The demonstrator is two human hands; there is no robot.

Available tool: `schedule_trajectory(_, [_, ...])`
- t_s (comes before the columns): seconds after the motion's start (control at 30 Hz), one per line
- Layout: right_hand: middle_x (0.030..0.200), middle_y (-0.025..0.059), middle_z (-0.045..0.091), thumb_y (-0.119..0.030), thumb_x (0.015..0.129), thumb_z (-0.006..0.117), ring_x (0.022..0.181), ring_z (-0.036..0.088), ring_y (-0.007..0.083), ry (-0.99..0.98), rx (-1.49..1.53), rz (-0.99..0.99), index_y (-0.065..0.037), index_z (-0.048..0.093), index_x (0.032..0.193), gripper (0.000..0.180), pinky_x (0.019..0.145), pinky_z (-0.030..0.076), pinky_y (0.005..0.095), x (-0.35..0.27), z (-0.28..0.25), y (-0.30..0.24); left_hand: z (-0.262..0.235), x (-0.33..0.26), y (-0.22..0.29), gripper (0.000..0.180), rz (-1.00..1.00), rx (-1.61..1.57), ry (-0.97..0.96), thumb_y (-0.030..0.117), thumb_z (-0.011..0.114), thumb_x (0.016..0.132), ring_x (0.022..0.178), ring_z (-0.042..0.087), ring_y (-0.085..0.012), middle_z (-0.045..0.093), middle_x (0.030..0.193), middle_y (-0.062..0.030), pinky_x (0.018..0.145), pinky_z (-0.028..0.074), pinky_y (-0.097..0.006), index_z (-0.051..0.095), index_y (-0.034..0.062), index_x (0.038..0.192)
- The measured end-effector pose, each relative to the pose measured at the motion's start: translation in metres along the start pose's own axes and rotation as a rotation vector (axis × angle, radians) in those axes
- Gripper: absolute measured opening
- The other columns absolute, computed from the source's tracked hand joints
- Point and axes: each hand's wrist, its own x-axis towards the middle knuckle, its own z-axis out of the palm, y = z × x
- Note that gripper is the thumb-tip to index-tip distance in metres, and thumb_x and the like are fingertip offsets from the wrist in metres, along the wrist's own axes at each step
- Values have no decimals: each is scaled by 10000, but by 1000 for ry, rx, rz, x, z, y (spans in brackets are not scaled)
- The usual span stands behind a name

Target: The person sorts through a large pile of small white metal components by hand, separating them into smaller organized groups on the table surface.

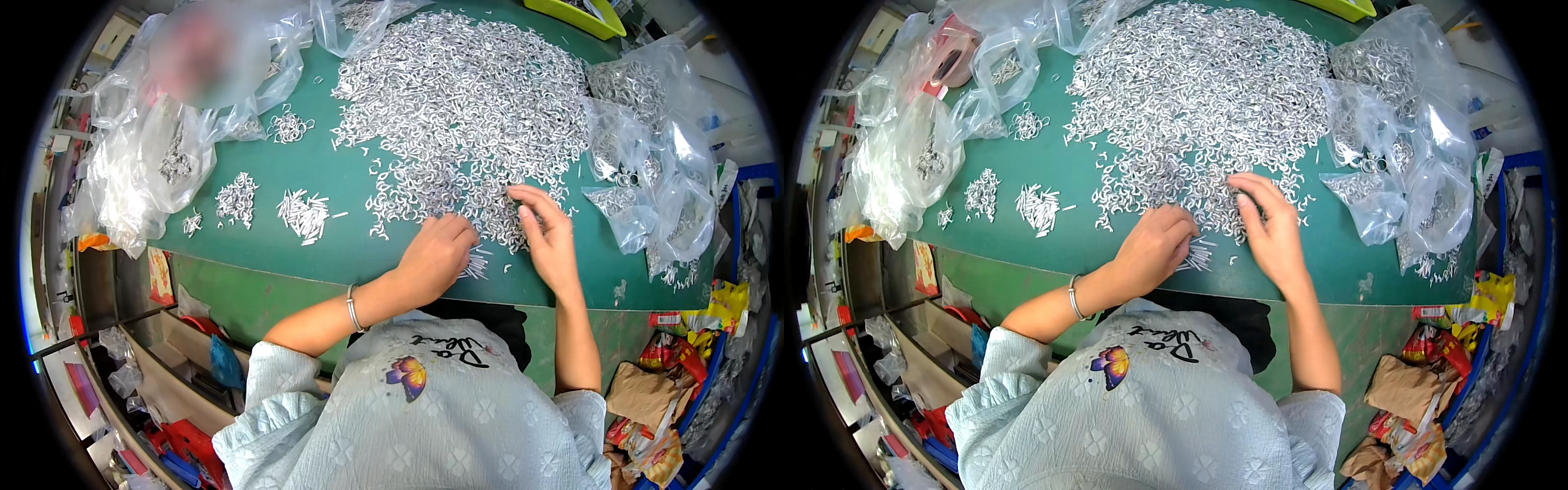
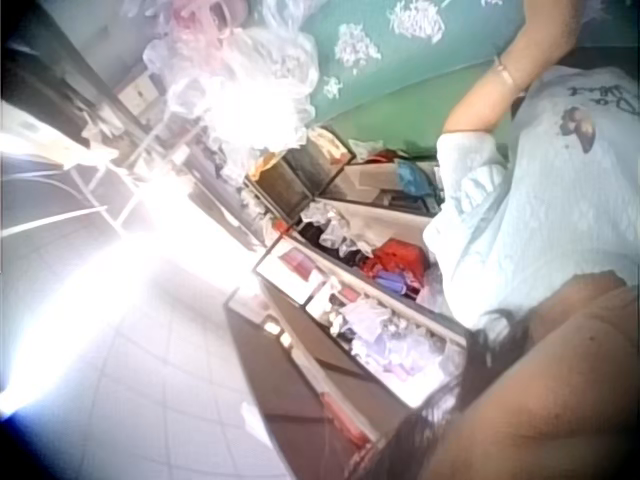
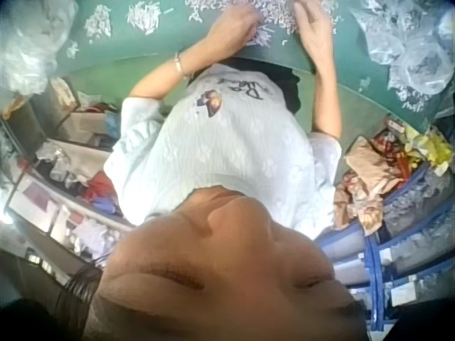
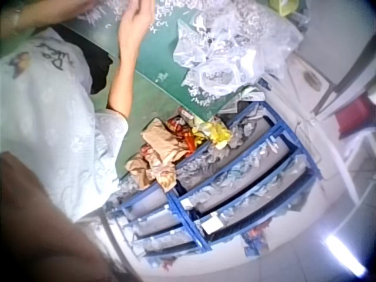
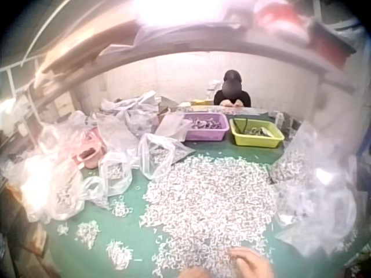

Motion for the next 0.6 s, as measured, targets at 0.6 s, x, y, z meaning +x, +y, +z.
schedule_trajectory(0.6, [831, 88, 596, -158, 745, 781, 874, 542, 272, 151, -991, 20, -42, 651, 780, 177, 774, 357, 407, 7, -14, 18, 14, -16, 5, 322, 200, -17, -123, 116, 718, 809, 1077, 521, -274, 553, 1120, -91, 876, 405, -385, 621, 47, 1108])
